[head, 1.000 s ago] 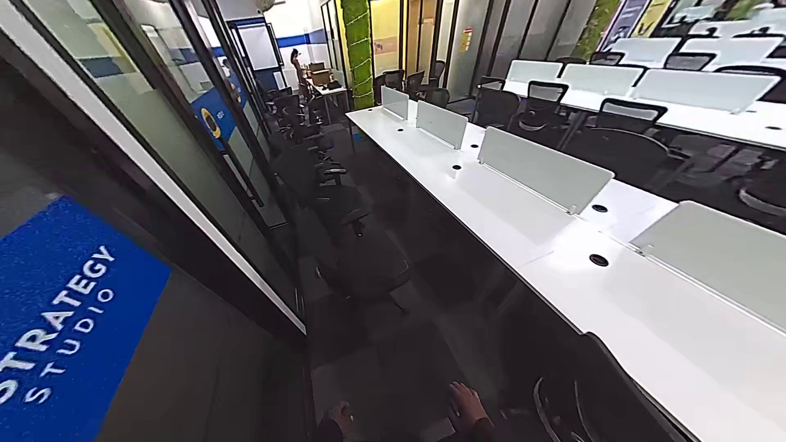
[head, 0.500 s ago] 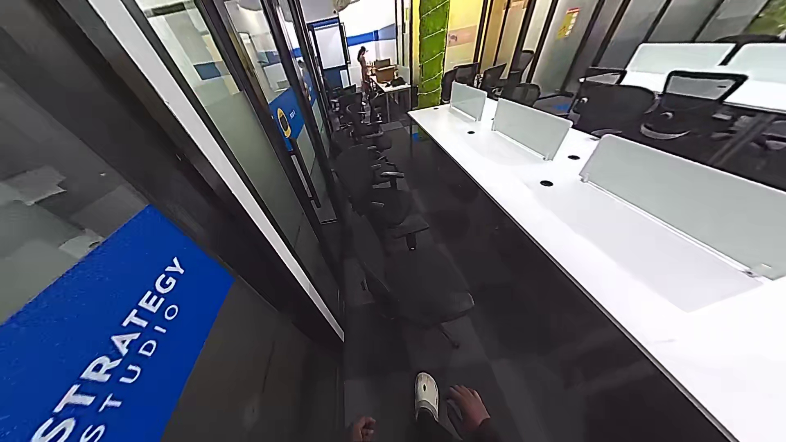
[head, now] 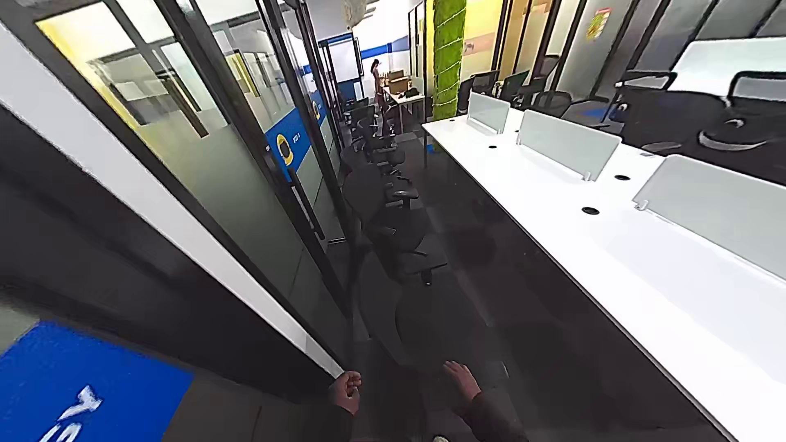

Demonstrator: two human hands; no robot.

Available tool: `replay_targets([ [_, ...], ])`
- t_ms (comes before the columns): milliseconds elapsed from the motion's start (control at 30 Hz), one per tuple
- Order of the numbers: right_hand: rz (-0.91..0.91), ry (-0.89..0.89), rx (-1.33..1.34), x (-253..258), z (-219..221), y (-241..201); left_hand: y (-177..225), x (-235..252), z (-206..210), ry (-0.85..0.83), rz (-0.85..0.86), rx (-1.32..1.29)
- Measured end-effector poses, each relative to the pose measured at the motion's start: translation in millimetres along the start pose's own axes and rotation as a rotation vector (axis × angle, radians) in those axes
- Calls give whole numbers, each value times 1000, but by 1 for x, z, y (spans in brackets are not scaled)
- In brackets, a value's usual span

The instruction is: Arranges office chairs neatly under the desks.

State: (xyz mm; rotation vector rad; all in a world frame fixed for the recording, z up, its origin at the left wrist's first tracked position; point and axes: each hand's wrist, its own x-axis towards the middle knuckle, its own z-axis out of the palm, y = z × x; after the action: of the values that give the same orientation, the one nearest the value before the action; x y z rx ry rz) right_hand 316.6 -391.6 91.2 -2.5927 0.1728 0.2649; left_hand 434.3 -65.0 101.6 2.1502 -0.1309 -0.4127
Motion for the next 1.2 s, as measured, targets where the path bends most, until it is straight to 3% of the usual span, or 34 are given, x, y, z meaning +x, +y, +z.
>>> replay_targets([
  [167,69,63,39,35,-15,2,44,93,-5,92,176,40],
  [333,179,127,135,58,3,-3,49,226,6,223,588,-41],
  [533,316,219,266,102,23,-48,78,355,4,58,715,155],
  [633,336,329,292,127,36,-75,76,408,21,-53,883,308],
  [733,416,322,312,149,51,-101,81,426,33,-220,995,436],
  [867,548,7,375,169,48,-130,97,423,29,-326,969,567],
  [1033,543,129,263,180,80,-126,85,441,35,-300,1018,514],
  [1200,499,158,260,183,81,-130,89,450,40,-309,1041,460],
])
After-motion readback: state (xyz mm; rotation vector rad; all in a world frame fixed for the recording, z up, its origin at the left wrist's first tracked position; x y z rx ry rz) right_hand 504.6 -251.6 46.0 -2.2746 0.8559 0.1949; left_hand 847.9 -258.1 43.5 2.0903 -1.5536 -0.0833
